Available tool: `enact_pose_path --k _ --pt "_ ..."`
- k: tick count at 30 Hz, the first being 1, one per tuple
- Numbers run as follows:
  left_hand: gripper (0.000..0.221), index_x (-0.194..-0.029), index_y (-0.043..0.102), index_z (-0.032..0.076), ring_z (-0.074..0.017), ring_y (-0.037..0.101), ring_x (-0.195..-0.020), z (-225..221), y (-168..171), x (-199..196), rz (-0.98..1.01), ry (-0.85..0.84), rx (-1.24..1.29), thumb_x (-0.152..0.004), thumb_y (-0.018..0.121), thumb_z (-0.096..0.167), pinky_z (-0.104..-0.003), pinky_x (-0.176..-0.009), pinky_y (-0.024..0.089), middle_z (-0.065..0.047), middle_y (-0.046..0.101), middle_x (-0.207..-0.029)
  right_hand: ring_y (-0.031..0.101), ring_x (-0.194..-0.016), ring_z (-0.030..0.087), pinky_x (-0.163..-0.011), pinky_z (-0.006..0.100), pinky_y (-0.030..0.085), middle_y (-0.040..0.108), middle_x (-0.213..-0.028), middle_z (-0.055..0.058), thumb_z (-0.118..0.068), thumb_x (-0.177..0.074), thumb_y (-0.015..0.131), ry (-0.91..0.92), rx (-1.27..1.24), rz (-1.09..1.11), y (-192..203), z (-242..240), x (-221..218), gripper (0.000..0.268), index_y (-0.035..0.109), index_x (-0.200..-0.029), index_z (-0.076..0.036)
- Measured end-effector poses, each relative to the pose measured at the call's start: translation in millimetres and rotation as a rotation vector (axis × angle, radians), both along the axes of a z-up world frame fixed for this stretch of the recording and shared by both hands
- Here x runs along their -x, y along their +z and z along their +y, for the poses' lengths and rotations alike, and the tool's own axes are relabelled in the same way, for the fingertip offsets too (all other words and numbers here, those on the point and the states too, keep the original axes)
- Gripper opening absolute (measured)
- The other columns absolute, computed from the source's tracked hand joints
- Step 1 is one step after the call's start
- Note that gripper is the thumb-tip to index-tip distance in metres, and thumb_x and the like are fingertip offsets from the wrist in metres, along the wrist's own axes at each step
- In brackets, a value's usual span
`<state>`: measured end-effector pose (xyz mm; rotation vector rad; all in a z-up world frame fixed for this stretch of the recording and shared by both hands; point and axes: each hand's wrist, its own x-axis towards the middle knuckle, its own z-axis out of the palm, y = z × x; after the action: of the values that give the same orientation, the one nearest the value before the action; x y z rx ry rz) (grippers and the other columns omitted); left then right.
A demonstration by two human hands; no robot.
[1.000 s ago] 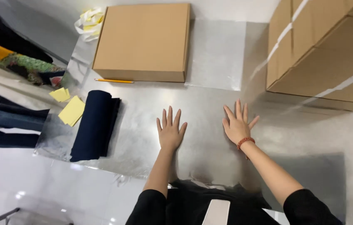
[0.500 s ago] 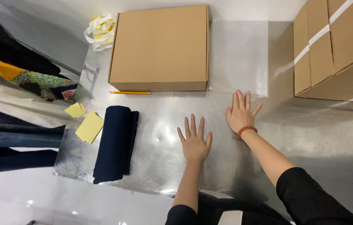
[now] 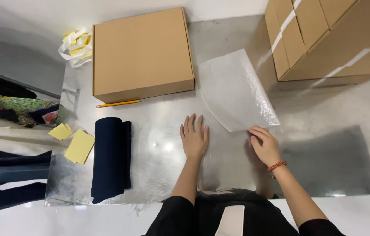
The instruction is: Tying a ribbon on a gift box, writing a note, and bagging a garment before placing it in a shipping box.
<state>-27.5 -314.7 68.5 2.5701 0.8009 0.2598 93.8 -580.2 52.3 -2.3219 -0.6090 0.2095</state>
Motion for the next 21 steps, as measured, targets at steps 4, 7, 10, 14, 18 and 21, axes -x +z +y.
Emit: enact_pose_path --k 4,7,10,14,18,21 --pt "0.055 -0.161 0.039 0.025 -0.0318 0.027 -0.159 -4 6 7 -0.081 -0.062 0.061 -0.111 0.053 0.042 -0.052 -0.128 0.027 -0.009 0.034 -0.166 0.069 -0.127 0.027 -0.11 0.044 0.052 0.082 -0.117 0.002 -0.018 -0.104 0.067 -0.211 -0.126 0.126 36 -40 29 0.02 0.087 -0.101 -0.019" --pt "0.055 -0.16 0.041 0.028 -0.035 0.023 -0.16 -9 6 16 -0.141 -0.22 -0.023 -0.11 0.056 0.044 -0.054 -0.126 0.026 -0.009 0.032 -0.167 0.072 -0.119 0.023 -0.106 0.041 0.053 0.082 -0.101 -0.003 -0.03 -0.11 0.06 -0.437 -0.085 0.185 38 -75 47 0.036 0.087 -0.086 -0.027" --pt "0.036 -0.138 0.063 0.03 -0.0294 0.029 -0.159 -16 2 24 -0.194 -0.476 -0.129 -0.109 0.054 0.049 -0.057 -0.127 0.021 0.0 0.045 -0.16 0.075 -0.104 0.024 -0.094 0.039 0.055 0.08 -0.087 0.0 -0.036 -0.111 0.062 -0.53 -0.076 0.182 38 -105 54 0.04 0.084 -0.08 -0.024" --pt "0.038 -0.12 0.076 0.032 -0.0185 0.052 -0.146 -28 -19 32 -0.212 -0.771 -0.047 -0.097 0.065 0.06 -0.053 -0.125 0.033 0.006 0.067 -0.142 0.072 -0.109 0.027 -0.098 0.039 0.056 0.078 -0.089 -0.004 -0.043 -0.107 0.064 -0.651 -0.022 0.204 36 -123 58 0.036 0.084 -0.079 -0.03" --pt "0.047 -0.122 0.079 0.028 -0.0262 0.053 -0.147 -39 -12 44 -0.172 -0.863 0.03 -0.088 0.077 0.06 -0.058 -0.125 0.037 0.0 0.068 -0.147 0.072 -0.115 0.018 -0.106 0.03 0.054 0.079 -0.106 0.011 -0.024 -0.109 0.064 -0.775 -0.52 0.343 54 -104 67 0.03 0.083 -0.089 -0.011" --pt "0.052 -0.12 0.08 0.028 -0.0283 0.052 -0.148 -39 7 52 -0.116 -0.854 0.09 -0.083 0.079 0.064 -0.061 -0.126 0.035 -0.001 0.069 -0.146 0.07 -0.12 0.018 -0.111 0.032 0.049 0.078 -0.117 0.011 -0.029 -0.114 0.056 -0.784 -0.67 0.42 43 -109 63 0.038 0.077 -0.089 -0.011"
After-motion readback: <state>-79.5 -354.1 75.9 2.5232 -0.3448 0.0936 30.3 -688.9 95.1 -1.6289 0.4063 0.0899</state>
